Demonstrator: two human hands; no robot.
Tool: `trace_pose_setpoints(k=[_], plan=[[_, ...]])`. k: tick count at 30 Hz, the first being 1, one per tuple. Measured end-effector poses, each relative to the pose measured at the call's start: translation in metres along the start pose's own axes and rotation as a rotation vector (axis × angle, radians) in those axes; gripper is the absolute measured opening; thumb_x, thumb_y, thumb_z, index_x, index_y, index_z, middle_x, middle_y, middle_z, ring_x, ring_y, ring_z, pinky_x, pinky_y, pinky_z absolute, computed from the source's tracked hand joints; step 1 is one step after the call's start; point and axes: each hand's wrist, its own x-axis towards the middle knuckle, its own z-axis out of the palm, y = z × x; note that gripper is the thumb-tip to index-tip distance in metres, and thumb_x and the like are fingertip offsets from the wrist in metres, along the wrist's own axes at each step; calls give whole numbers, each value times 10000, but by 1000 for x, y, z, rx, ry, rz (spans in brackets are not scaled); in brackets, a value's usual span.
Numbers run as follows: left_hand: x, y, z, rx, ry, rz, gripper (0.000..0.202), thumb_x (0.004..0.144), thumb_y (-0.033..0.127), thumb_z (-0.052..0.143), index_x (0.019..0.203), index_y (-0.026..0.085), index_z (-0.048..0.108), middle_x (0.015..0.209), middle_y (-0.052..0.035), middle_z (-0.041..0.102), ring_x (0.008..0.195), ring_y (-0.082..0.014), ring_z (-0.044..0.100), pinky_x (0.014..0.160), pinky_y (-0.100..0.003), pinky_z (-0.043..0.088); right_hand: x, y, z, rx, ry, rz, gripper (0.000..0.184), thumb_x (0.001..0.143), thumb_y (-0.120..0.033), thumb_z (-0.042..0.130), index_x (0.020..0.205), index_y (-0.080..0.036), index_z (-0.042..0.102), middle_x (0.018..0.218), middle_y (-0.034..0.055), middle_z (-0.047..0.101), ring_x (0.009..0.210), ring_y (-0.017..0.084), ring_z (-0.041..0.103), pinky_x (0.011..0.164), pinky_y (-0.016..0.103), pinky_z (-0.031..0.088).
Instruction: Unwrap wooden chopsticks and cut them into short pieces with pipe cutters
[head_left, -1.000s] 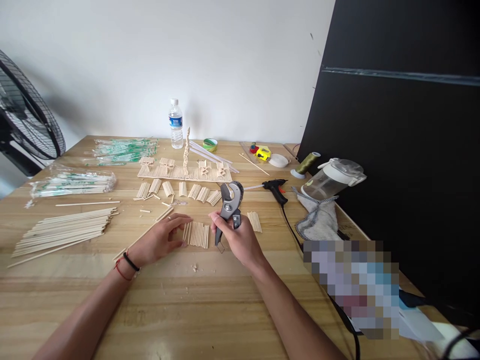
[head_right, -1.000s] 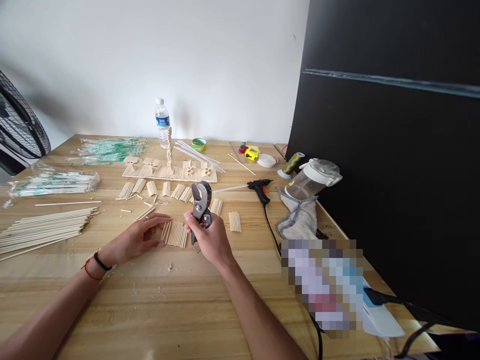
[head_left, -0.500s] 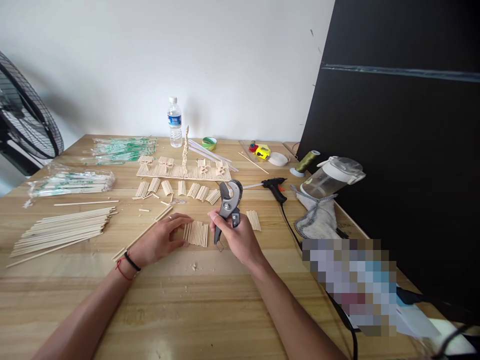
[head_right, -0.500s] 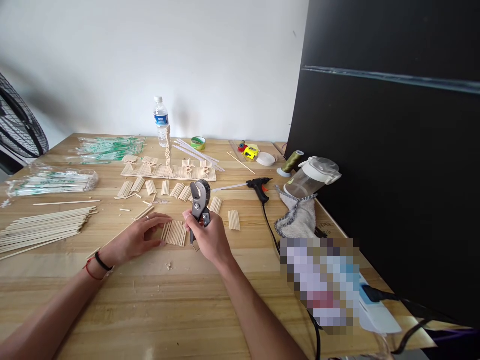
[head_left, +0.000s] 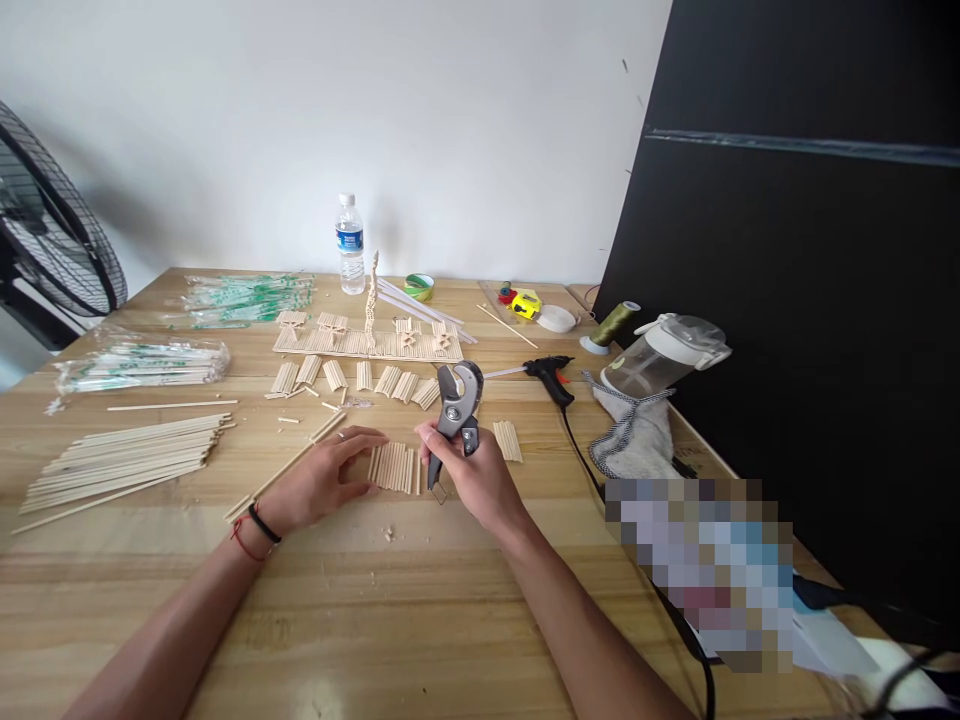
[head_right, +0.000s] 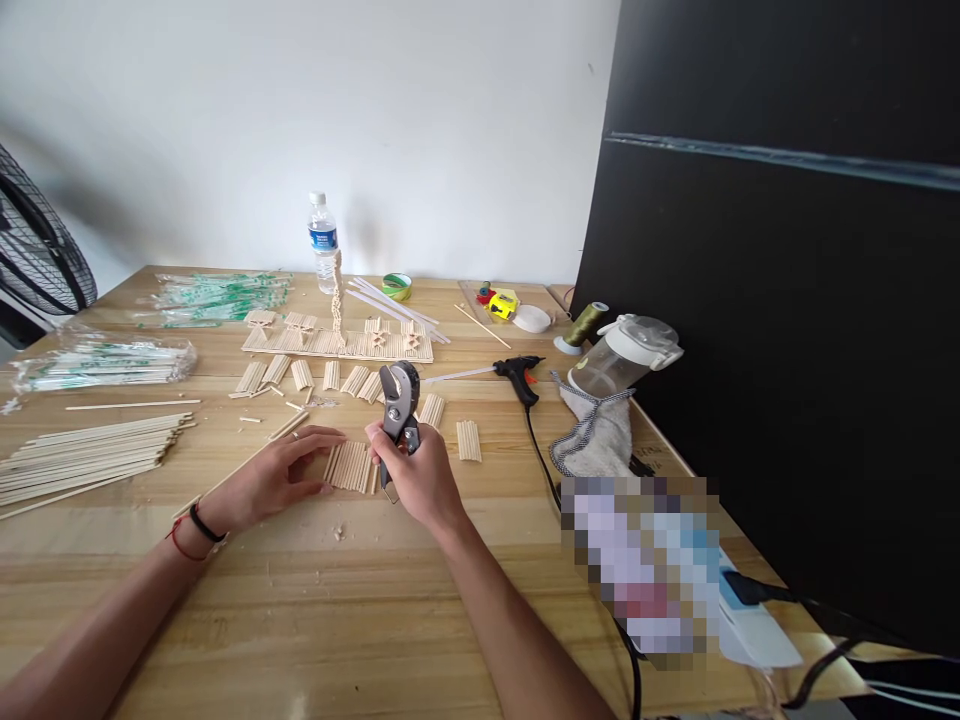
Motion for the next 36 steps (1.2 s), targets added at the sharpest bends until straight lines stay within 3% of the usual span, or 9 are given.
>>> trace_pose_setpoints(k=[25,36], plan=[[1,5,3,-15,-30,31,502,899,144,688,1383,242,597,1422,-103,604,1290,-258,601,1124,-425,486,0,-1,-1,-26,27,31,357,929,-461,639,679,-206,651,684,18,670,708,196,620,701,306,458],[1,7,2,-22,16,42,489,896,111,664,1359,255,597,1370,-97,608,1162,-243,643,1012,-403,550,0,-2,-1,-22,29,32,353,924,-455,639,667,-213,643,689,19,670,699,195,616,682,303,461]])
